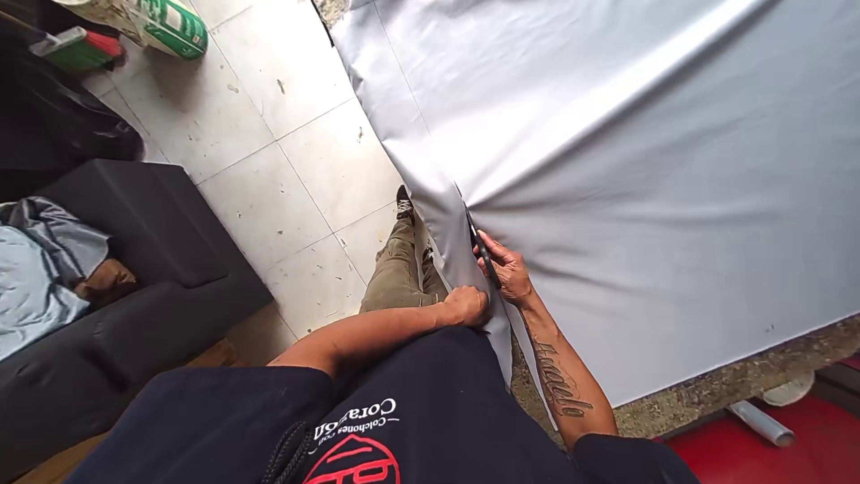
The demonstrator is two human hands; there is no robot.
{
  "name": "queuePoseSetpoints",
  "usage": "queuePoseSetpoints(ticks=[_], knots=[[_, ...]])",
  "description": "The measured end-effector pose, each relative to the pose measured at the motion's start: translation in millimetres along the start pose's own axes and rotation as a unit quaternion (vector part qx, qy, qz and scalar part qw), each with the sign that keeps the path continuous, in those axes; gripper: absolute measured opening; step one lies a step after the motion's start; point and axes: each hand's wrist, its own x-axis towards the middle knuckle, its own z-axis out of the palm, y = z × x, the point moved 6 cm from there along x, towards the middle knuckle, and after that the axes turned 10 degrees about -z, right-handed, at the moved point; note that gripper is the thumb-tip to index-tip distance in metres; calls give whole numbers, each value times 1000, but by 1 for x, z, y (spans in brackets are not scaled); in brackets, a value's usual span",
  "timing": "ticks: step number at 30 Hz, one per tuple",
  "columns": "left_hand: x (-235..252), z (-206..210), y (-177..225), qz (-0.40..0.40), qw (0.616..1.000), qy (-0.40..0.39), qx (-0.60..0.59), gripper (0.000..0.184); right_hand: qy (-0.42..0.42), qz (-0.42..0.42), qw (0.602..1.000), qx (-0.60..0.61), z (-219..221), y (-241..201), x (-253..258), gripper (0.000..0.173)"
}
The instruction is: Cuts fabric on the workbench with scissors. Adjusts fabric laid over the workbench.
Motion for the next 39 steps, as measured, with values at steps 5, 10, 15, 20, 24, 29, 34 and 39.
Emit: queuePoseSetpoints(ticks=[5,10,15,20,24,29,34,39], knots=[[-1,0,-1,7,1000,-14,-8,50,5,9,1000,8,7,-3,17,54],[-1,-2,-2,13,999,-28,-22,48,-8,1,1000,10,17,-11,57,51],[-2,-2,-3,20,998,-49,-35,45,-9,0,999,33,29,-18,87,49],[-2,-5,-4,27,996,-64,-48,42,-14,-17,1000,18,39,-27,128,47],[-2,-4,-4,34,995,-82,-51,40,-19,-19,1000,17,46,-32,152,47],[-1,-6,-5,58,992,-97,-59,36,-20,-27,999,27,58,-40,188,46],[0,-8,-6,65,989,-119,-55,36,-16,-28,999,40,70,-48,227,46],[-1,-10,-7,73,984,-150,-61,33,-11,-23,999,47,81,-58,268,45]])
